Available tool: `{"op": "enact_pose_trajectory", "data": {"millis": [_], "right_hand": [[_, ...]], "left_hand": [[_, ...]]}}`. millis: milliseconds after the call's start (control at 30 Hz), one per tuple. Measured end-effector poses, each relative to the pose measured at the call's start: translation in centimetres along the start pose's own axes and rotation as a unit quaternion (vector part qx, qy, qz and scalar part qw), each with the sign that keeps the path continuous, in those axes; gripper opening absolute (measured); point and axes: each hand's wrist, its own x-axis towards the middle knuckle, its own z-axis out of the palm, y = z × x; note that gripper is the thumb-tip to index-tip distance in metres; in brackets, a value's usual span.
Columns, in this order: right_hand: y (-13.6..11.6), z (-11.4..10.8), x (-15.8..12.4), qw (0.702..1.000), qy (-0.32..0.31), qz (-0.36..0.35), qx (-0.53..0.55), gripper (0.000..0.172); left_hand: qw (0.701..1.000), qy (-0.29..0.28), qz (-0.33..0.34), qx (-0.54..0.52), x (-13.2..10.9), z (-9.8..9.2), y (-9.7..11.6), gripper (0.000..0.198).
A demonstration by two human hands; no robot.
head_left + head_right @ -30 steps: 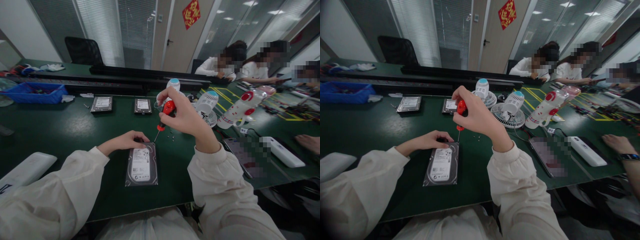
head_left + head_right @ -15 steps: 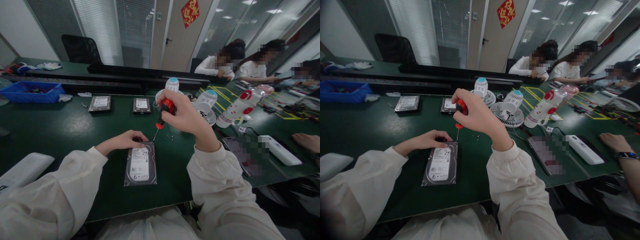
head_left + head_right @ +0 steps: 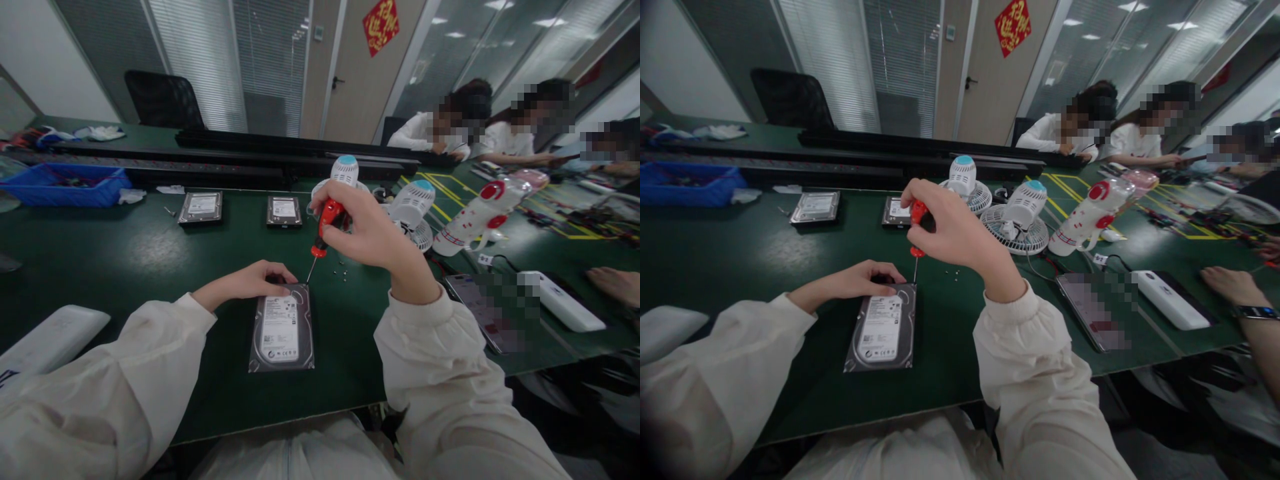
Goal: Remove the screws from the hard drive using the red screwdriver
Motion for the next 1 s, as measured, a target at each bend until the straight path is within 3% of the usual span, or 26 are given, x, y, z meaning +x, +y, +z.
{"op": "enact_pose_trajectory", "data": {"millis": [133,367,533,767,933,1000], "right_hand": [[0.0,0.1,0.0,1.0,0.01,0.019,-0.01,0.009],[0.0,-0.1,-0.1,1.0,0.001,0.011,-0.004,0.022],[0.0,0.0,-0.1,1.0,0.004,0.015,-0.001,0.012],[-0.4,-0.9,-0.2,0.997,0.063,0.03,0.016,0.013],[-1.4,-2.3,-0.9,0.988,0.134,0.025,-0.07,0.012],[-1.8,-2.0,-2.1,0.985,0.135,0.013,-0.111,0.01]], "left_hand": [[1.0,-0.005,-0.007,0.004,0.0,-0.1,-0.3,0.043],[1.0,0.002,0.002,0.019,0.0,0.0,-0.5,0.044],[1.0,-0.001,-0.003,0.006,0.0,0.0,-0.3,0.043],[1.0,-0.007,0.003,0.001,0.0,-0.2,-0.6,0.044],[1.0,-0.005,-0.002,0.006,0.0,-0.2,-0.8,0.045],[1.0,-0.005,0.003,0.01,0.0,-0.1,-0.8,0.045]]}}
